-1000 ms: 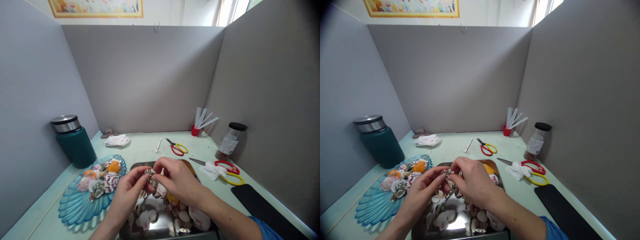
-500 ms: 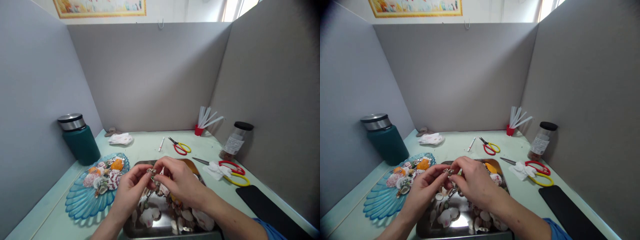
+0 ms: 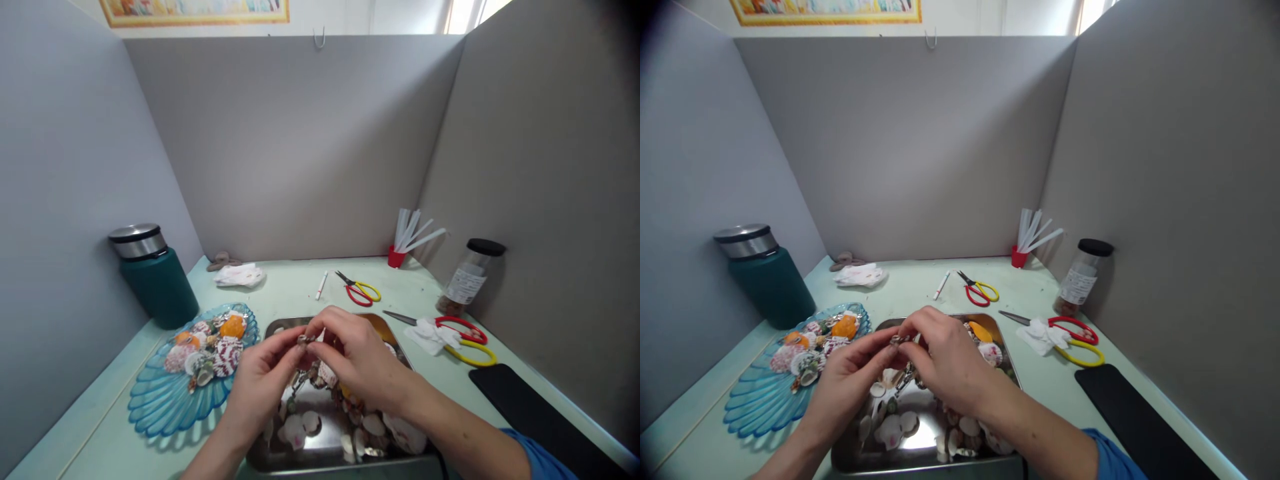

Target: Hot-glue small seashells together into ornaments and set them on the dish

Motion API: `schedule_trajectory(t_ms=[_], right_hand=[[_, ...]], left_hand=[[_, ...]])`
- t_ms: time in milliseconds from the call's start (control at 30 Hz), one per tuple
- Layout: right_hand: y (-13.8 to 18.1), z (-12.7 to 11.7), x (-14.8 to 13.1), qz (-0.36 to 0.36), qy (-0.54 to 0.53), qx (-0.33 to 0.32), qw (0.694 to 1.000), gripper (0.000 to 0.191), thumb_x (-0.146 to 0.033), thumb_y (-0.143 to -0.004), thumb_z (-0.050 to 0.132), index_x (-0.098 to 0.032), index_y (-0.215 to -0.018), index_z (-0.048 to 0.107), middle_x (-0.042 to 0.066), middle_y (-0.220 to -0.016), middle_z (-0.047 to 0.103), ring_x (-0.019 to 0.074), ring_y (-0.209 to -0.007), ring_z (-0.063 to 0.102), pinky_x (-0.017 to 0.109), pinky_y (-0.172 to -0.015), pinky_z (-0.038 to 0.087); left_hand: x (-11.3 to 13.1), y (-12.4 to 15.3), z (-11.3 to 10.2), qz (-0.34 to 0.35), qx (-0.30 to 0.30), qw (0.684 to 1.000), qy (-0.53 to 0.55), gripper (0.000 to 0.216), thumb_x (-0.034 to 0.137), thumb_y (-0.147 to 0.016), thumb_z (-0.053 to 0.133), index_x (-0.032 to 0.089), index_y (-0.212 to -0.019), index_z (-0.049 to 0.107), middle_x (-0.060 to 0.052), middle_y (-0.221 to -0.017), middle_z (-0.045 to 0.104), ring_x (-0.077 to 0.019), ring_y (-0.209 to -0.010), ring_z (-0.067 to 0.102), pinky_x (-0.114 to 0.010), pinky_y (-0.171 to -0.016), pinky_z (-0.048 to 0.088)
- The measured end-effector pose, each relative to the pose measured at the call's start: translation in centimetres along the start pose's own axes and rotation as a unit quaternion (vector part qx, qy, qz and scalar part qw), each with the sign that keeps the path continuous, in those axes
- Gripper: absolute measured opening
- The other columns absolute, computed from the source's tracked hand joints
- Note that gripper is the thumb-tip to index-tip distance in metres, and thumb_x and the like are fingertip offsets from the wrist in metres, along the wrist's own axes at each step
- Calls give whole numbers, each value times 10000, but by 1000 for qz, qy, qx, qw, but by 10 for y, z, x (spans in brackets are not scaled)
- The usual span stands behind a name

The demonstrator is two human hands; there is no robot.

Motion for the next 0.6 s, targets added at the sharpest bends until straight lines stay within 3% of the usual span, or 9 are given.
schedule_trajectory(t_ms=[133,267,600], right_hand=[[0,-1,3,19,-3,12,1000,65,-120,-825,565,-180,-851,571,1,-814,581,118,-726,529,226,-615,389],[-1,-4,4,40,-21,12,999,59,-131,-816,581,-182,-839,564,-11,-766,590,106,-666,524,218,-586,387],[-3,-12,1,54,-92,-11,994,76,-105,-796,601,-177,-773,608,-37,-685,590,91,-635,522,199,-581,389]], left_hand=[[1,1,1,-7,0,1000,3,252,266,-772,650,190,-1004,716,-48,-914,750,-181,-752,694,-261,-708,563],[4,1,0,-20,24,999,24,214,261,-717,703,186,-913,742,-48,-856,760,-184,-703,699,-255,-663,573],[4,2,1,-30,3,999,42,206,246,-709,711,182,-902,746,-33,-662,752,-163,-602,692,-228,-605,561]])
Point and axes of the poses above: each hand's wrist, its own y-axis away from the middle knuckle, its own z-axis out of the palm, x = y × z, the point moved 5 cm from there along -y, towards the middle knuckle
